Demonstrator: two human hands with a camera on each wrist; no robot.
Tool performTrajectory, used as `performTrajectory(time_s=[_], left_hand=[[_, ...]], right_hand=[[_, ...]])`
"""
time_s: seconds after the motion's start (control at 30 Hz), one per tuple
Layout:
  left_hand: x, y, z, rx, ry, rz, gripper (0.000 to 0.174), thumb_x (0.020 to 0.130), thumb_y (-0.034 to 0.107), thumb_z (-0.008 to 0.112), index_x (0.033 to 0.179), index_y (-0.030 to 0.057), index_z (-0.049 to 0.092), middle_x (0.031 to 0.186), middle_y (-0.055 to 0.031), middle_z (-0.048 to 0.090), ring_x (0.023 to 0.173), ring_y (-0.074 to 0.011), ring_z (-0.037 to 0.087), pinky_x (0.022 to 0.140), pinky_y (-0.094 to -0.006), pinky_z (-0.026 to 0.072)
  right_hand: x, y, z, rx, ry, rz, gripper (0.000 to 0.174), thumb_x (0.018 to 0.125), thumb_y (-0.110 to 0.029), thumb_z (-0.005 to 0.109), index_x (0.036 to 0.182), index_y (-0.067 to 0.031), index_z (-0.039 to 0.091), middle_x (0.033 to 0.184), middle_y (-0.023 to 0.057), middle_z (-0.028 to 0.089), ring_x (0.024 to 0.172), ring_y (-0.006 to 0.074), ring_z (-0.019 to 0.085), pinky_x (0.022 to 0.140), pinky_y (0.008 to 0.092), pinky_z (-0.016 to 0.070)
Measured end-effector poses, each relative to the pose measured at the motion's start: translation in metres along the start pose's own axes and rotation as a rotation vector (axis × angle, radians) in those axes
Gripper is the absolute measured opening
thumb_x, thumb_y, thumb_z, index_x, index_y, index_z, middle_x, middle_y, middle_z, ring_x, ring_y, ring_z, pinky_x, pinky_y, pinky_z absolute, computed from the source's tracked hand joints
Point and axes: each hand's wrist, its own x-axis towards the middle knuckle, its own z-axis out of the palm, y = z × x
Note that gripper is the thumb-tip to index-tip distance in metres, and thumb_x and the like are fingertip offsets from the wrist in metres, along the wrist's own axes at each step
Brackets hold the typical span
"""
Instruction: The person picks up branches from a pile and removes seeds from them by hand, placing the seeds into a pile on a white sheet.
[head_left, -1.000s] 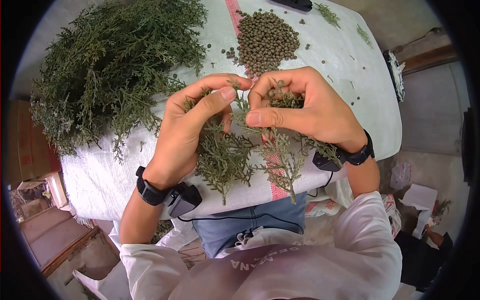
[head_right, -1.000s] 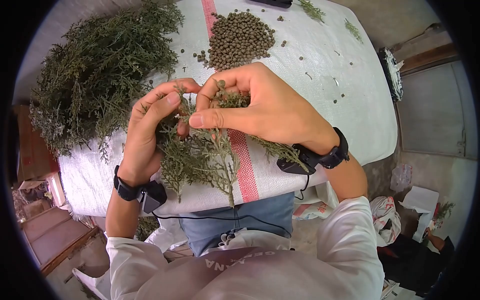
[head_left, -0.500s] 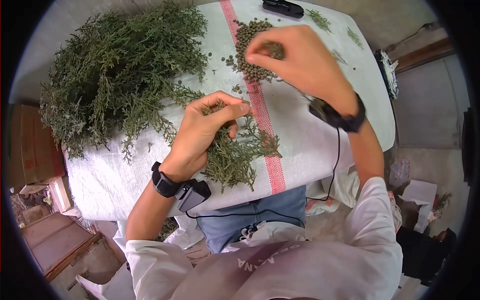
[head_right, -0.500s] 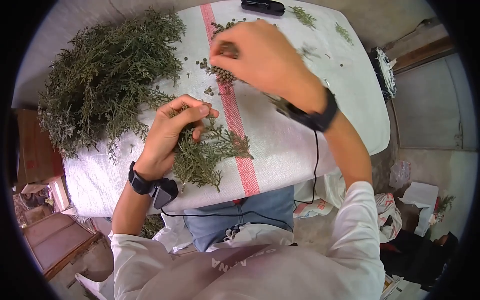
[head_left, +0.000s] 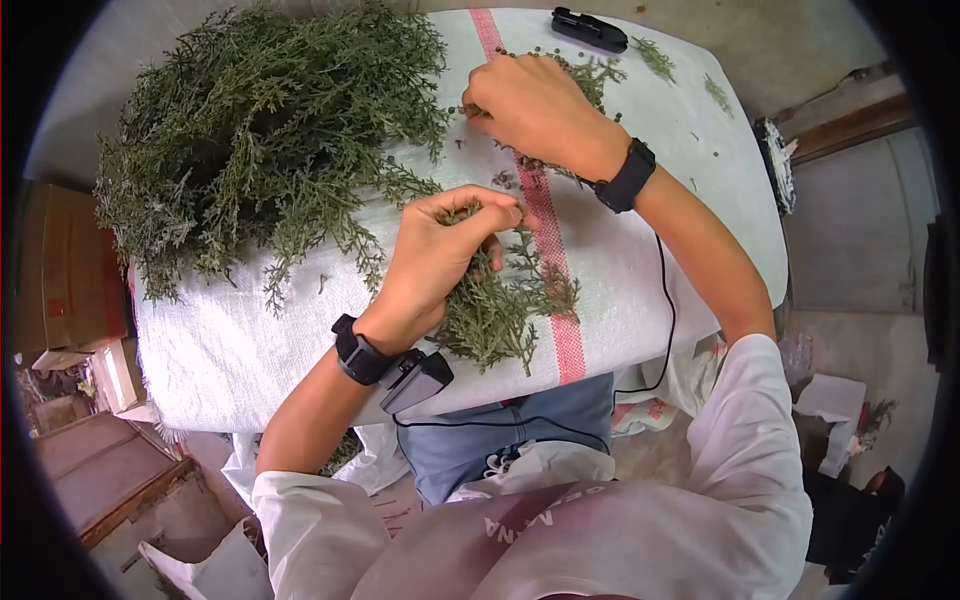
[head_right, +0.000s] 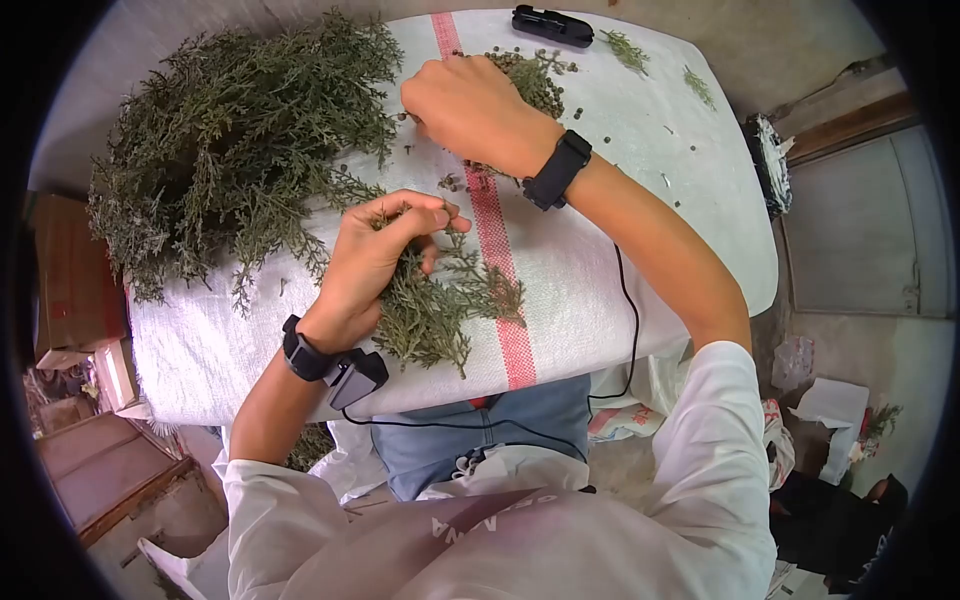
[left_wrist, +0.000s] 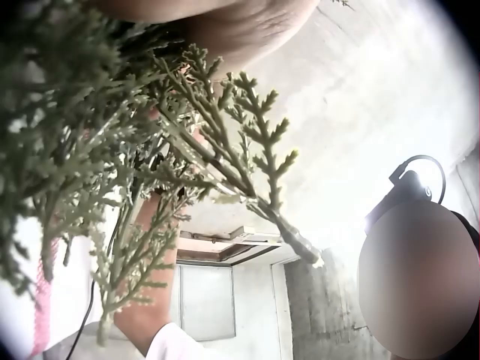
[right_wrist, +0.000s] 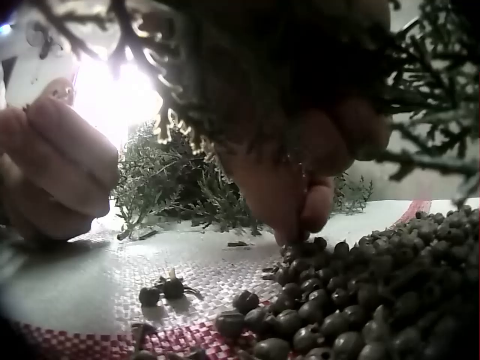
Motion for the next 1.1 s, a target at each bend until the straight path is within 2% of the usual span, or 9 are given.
performTrajectory(time_s=[0.03, 0.13, 0.17, 0.27, 0.3, 0.4, 0.63, 0.7, 1.1], left_hand=[[0.001, 0.000, -0.001, -0.003, 0.010, 0.006, 0.012, 0.092, 0.008, 0.061, 0.096, -0.0009, 0.068, 0.096, -0.0127, 0.073, 0.064, -0.0093, 0.055, 0.061, -0.0239, 0.0468], [0.001, 0.002, -0.005, -0.021, 0.057, 0.057, 0.012, 0.091, 0.008, 0.062, 0.094, -0.0010, 0.069, 0.094, -0.0120, 0.073, 0.065, -0.0091, 0.055, 0.061, -0.0238, 0.0469], [0.000, 0.003, -0.005, -0.034, 0.099, 0.107, 0.012, 0.090, 0.008, 0.063, 0.094, -0.0013, 0.069, 0.093, -0.0119, 0.073, 0.065, -0.0089, 0.056, 0.061, -0.0238, 0.0471], [0.001, 0.009, -0.006, -0.055, 0.151, 0.173, 0.011, 0.090, 0.008, 0.064, 0.093, -0.0015, 0.070, 0.092, -0.0113, 0.073, 0.066, -0.0086, 0.056, 0.060, -0.0236, 0.0472], [0.001, 0.012, -0.010, -0.043, 0.174, 0.194, 0.011, 0.089, 0.008, 0.064, 0.092, -0.0013, 0.070, 0.091, -0.0109, 0.073, 0.066, -0.0084, 0.056, 0.060, -0.0234, 0.0471], [0.001, 0.015, -0.012, 0.002, 0.216, 0.204, 0.011, 0.089, 0.009, 0.065, 0.092, -0.0010, 0.070, 0.089, -0.0097, 0.073, 0.066, -0.0076, 0.056, 0.059, -0.0228, 0.0467], [-0.002, 0.011, -0.005, 0.103, 0.233, 0.203, 0.010, 0.087, 0.009, 0.066, 0.090, 0.0002, 0.070, 0.082, -0.0062, 0.072, 0.066, -0.0045, 0.056, 0.054, -0.0202, 0.0449], [-0.005, 0.010, -0.003, 0.156, 0.264, 0.262, 0.008, 0.086, 0.008, 0.067, 0.087, 0.0002, 0.069, 0.080, -0.0052, 0.072, 0.064, -0.0037, 0.057, 0.053, -0.0195, 0.0445], [-0.009, 0.009, -0.001, 0.174, 0.314, 0.325, 0.008, 0.081, 0.006, 0.072, 0.080, -0.0003, 0.067, 0.070, 0.0006, 0.064, 0.058, -0.0032, 0.055, 0.052, -0.0188, 0.0430]], right_hand=[[-0.001, -0.001, -0.005, -0.002, -0.002, 0.002, 0.014, 0.079, -0.014, 0.071, 0.090, -0.0050, 0.074, 0.082, 0.0117, 0.070, 0.077, 0.0324, 0.067, 0.071, 0.0428, 0.0520], [-0.004, -0.010, -0.035, 0.457, 0.055, 0.136, 0.011, 0.084, -0.011, 0.069, 0.090, -0.0030, 0.072, 0.080, 0.0096, 0.071, 0.057, 0.0209, 0.063, 0.055, 0.0336, 0.0487], [-0.010, -0.014, -0.041, 0.458, 0.036, 0.128, 0.011, 0.084, -0.011, 0.069, 0.090, -0.0030, 0.072, 0.080, 0.0096, 0.071, 0.057, 0.0209, 0.063, 0.055, 0.0336, 0.0487], [-0.036, -0.023, -0.064, 1.206, -0.069, 0.465, 0.013, 0.090, -0.012, 0.066, 0.094, -0.0006, 0.069, 0.080, 0.0079, 0.071, 0.046, 0.0076, 0.050, 0.045, 0.0224, 0.0382], [-0.042, -0.023, -0.064, 1.203, -0.072, 0.464, 0.013, 0.090, -0.012, 0.066, 0.094, -0.0006, 0.069, 0.080, 0.0079, 0.071, 0.046, 0.0076, 0.050, 0.045, 0.0224, 0.0382], [-0.058, -0.029, -0.050, 1.488, -0.061, 0.525, 0.017, 0.093, -0.014, 0.065, 0.102, 0.0012, 0.068, 0.082, 0.0080, 0.071, 0.047, 0.0019, 0.044, 0.045, 0.0172, 0.0332], [-0.063, -0.047, -0.051, 1.508, 0.038, 0.582, 0.020, 0.095, -0.014, 0.065, 0.107, 0.0023, 0.066, 0.090, 0.0097, 0.072, 0.052, 0.0024, 0.047, 0.047, 0.0177, 0.0355], [-0.065, -0.049, -0.050, 1.511, 0.052, 0.594, 0.021, 0.095, -0.014, 0.065, 0.108, 0.0020, 0.066, 0.092, 0.0097, 0.072, 0.053, 0.0023, 0.048, 0.047, 0.0176, 0.0358], [-0.065, -0.064, -0.049, 1.469, 0.003, 0.634, 0.018, 0.096, -0.014, 0.066, 0.107, -0.0006, 0.070, 0.082, -0.0018, 0.064, 0.055, 0.0020, 0.047, 0.048, 0.0183, 0.0339]])
